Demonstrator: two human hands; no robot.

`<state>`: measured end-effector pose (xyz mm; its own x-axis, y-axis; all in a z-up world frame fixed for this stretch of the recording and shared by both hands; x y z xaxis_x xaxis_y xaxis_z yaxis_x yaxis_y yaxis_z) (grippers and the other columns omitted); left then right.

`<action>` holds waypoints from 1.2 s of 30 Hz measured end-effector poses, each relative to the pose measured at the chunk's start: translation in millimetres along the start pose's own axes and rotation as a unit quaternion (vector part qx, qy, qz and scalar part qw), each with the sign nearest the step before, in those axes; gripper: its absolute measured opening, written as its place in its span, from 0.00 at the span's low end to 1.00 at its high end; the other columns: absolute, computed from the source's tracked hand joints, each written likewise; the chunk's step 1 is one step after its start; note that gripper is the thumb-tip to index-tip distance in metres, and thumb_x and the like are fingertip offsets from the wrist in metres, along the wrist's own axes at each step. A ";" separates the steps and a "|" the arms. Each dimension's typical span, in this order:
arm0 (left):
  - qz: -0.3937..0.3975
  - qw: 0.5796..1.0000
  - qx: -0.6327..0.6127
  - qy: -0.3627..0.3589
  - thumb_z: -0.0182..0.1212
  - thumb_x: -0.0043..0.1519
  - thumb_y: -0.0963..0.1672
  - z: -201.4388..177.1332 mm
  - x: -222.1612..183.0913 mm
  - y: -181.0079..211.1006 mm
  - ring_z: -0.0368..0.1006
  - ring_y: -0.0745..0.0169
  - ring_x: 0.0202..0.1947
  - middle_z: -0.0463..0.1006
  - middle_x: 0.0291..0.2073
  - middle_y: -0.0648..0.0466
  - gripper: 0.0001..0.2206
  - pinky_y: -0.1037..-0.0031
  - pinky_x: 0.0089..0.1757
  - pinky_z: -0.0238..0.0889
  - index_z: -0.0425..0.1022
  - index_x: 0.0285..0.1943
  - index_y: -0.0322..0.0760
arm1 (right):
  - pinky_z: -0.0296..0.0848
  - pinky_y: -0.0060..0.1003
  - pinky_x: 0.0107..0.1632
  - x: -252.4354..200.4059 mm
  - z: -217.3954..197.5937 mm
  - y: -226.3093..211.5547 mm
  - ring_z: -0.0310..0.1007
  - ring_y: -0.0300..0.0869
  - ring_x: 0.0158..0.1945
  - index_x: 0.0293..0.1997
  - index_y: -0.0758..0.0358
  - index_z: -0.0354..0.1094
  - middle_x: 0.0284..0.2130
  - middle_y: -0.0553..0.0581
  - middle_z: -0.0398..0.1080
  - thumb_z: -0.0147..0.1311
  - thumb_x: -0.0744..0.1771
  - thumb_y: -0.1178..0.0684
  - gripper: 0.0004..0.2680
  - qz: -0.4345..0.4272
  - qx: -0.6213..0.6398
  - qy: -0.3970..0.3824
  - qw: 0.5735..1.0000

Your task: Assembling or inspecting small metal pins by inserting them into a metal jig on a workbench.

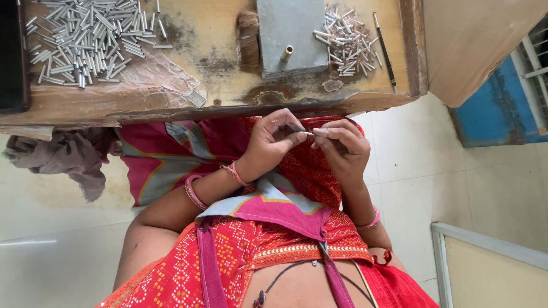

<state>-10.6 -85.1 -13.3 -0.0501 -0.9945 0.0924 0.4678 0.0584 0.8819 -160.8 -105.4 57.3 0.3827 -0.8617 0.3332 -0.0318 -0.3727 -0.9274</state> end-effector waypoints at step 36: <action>0.195 0.937 0.290 0.010 0.66 0.58 0.35 19.4 -11.2 71.9 0.77 0.54 0.37 0.77 0.34 0.47 0.06 0.70 0.41 0.70 0.74 0.40 0.31 | 0.77 0.31 0.48 -6.5 10.5 6.2 0.75 0.37 0.43 0.46 0.71 0.68 0.42 0.57 0.72 0.53 0.69 0.70 0.04 0.022 0.061 -0.010 0.998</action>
<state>6.5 -68.1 58.1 0.0450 -0.8888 0.4561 -0.1111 0.4493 0.8865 -153.8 -98.5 47.6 0.4024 -0.8683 0.2900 0.0634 -0.2896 -0.9551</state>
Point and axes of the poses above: each hand's wrist, its own x-axis towards the middle knuckle, its own z-axis out of the palm, y = z × x, the point moved 8 cm from there along x, towards the middle knuckle
